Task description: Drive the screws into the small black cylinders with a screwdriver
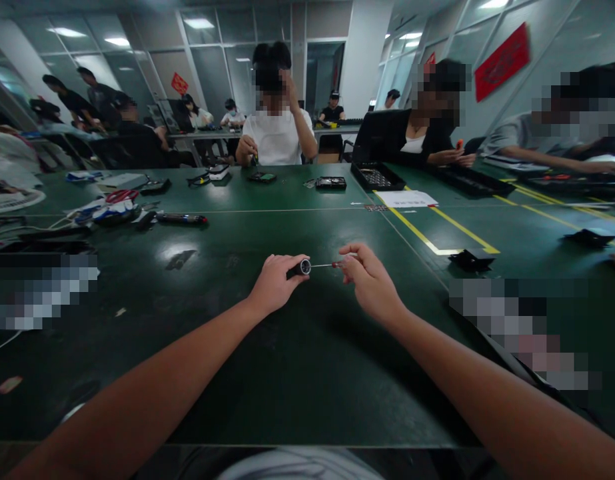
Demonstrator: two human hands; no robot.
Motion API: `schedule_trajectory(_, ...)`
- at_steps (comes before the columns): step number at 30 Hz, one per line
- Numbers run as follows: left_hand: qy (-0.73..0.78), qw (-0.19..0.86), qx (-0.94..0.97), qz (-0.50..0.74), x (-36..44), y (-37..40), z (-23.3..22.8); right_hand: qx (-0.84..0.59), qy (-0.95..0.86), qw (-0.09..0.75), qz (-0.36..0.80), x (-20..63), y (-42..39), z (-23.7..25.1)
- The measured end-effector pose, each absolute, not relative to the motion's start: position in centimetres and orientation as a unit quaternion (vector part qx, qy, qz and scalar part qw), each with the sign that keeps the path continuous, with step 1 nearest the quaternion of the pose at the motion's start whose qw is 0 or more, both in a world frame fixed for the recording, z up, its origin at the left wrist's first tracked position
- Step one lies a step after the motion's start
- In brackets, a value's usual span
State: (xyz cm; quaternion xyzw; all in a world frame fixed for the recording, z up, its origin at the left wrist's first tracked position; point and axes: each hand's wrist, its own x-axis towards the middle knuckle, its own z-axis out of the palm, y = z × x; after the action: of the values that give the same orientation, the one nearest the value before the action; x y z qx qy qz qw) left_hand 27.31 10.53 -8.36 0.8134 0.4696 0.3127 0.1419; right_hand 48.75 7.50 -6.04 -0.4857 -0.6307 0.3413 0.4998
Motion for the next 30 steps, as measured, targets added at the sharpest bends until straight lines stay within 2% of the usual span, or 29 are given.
schedule_trajectory(9,0.476,0.135,0.809,0.317,27.3,10.5,-8.1,-0.453,-0.606,0.548,0.357,48.7,8.1,-6.5)
schedule_trajectory(16,0.474,0.131,0.822,0.287,27.5,10.2,-7.7,-0.480,-0.448,0.604,0.453,49.0,9.6,-7.5)
schedule_trajectory(30,0.473,0.154,0.815,0.297,27.5,10.3,-8.0,-0.447,-0.491,0.607,0.437,48.4,9.1,-7.6)
